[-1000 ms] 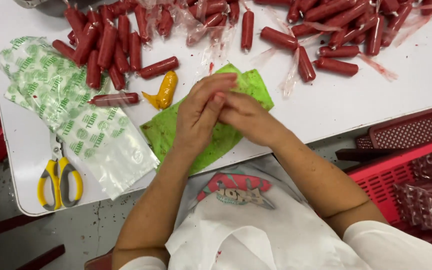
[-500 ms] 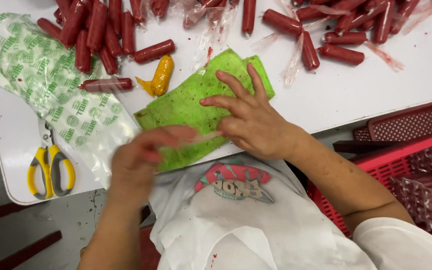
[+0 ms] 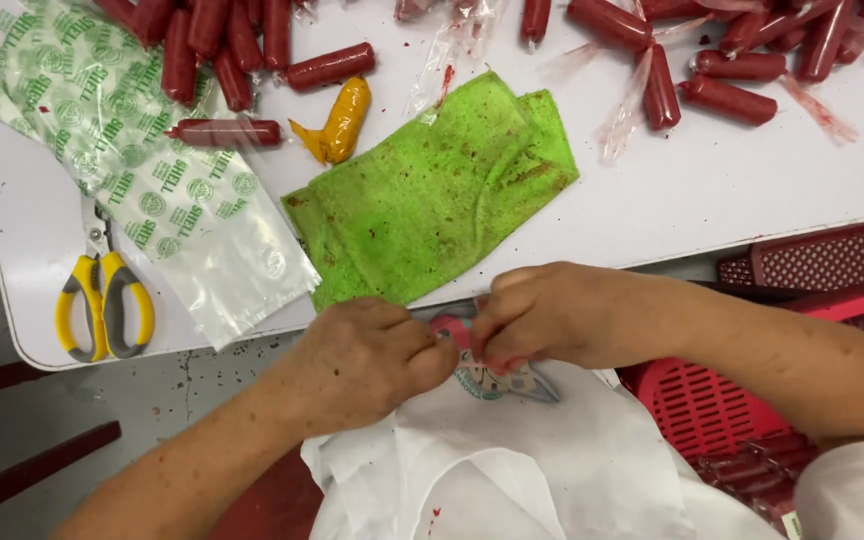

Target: The person picks up individual sausages from a pile on a white table and places them into clear plastic bags. They use a green cloth to wipe the sausages before bagging them. The person handles the sausages one by one, occasionally using a yellow tool to assist with the packaging process.

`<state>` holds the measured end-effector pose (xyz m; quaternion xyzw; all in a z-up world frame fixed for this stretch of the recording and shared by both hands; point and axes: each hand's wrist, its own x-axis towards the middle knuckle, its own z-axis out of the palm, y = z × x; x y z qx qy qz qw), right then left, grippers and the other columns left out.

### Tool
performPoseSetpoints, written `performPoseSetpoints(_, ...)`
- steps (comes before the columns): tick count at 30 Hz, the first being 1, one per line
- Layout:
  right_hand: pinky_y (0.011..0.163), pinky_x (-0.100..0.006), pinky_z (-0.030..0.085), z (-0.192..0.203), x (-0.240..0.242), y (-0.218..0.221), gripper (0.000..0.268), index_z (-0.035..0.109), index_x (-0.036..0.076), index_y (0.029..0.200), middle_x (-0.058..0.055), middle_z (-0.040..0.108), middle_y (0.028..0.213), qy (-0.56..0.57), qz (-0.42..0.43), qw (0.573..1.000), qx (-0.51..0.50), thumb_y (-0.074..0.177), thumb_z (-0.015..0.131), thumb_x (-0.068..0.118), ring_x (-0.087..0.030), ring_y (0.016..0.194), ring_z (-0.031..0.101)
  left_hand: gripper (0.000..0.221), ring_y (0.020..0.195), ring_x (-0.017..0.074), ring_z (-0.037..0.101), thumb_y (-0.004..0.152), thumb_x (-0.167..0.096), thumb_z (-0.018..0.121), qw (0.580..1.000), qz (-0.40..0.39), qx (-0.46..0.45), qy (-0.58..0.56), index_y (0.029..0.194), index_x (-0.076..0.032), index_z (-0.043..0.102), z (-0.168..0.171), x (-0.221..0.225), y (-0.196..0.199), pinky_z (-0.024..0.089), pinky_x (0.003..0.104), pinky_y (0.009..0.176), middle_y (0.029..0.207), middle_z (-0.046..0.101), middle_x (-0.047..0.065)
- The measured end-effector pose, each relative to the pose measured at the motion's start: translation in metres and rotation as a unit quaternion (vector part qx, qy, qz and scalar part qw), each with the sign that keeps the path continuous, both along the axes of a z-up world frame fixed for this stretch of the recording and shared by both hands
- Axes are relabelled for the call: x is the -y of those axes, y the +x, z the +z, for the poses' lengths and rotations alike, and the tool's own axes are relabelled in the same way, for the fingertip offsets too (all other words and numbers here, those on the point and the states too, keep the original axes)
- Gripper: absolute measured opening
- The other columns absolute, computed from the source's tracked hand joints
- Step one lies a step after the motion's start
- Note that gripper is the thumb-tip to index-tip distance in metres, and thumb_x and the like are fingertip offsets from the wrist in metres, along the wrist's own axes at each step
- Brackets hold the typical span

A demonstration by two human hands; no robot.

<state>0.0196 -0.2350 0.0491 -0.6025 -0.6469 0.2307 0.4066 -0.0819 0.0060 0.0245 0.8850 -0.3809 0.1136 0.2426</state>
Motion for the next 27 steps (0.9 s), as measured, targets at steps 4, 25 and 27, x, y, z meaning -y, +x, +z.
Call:
performPoseSetpoints(4, 0.076, -0.040, 0.057, -0.019, -0.003, -0.018, 0.008, 0.077, 0.003, 0.089, -0.013, 0.075, 0.090, 0.002, -0.112, 0.900, -0.420, 0.081, 0.077, 0.005, -0.026, 0.081, 0.070, 0.016, 0.067, 0.0250, 0.067, 0.096, -0.030, 0.057, 0.990, 0.062, -0.115, 0.061, 0.090, -0.022, 0.068, -0.032, 0.014, 0.018, 0.057, 0.039, 0.062, 0.070, 0.066, 0.002)
performPoseSetpoints(25, 0.094, -0.036, 0.040, -0.039, -0.035, 0.052, 0.004, 0.078, 0.012, 0.091, -0.001, 0.078, 0.099, 0.148, -0.368, 0.916, 0.054, 0.090, 0.078, 0.008, -0.037, 0.129, 0.050, 0.011, 0.065, 0.0204, 0.062, 0.098, -0.018, 0.054, 0.928, 0.245, 0.270, 0.074, 0.097, -0.017, 0.065, -0.038, 0.001, 0.087, 0.055, 0.033, 0.059, 0.077, 0.057, 0.001)
performPoseSetpoints(27, 0.102, -0.040, 0.042, -0.034, -0.030, 0.055, 0.007, 0.077, 0.010, 0.092, -0.002, 0.078, 0.100, 0.093, -0.327, 0.937, 0.076, 0.089, 0.078, 0.004, -0.040, 0.136, 0.049, 0.012, 0.065, 0.0198, 0.061, 0.099, -0.023, 0.055, 0.927, 0.235, 0.272, 0.105, 0.093, -0.019, 0.064, -0.032, -0.005, 0.092, 0.055, 0.032, 0.059, 0.074, 0.054, 0.000)
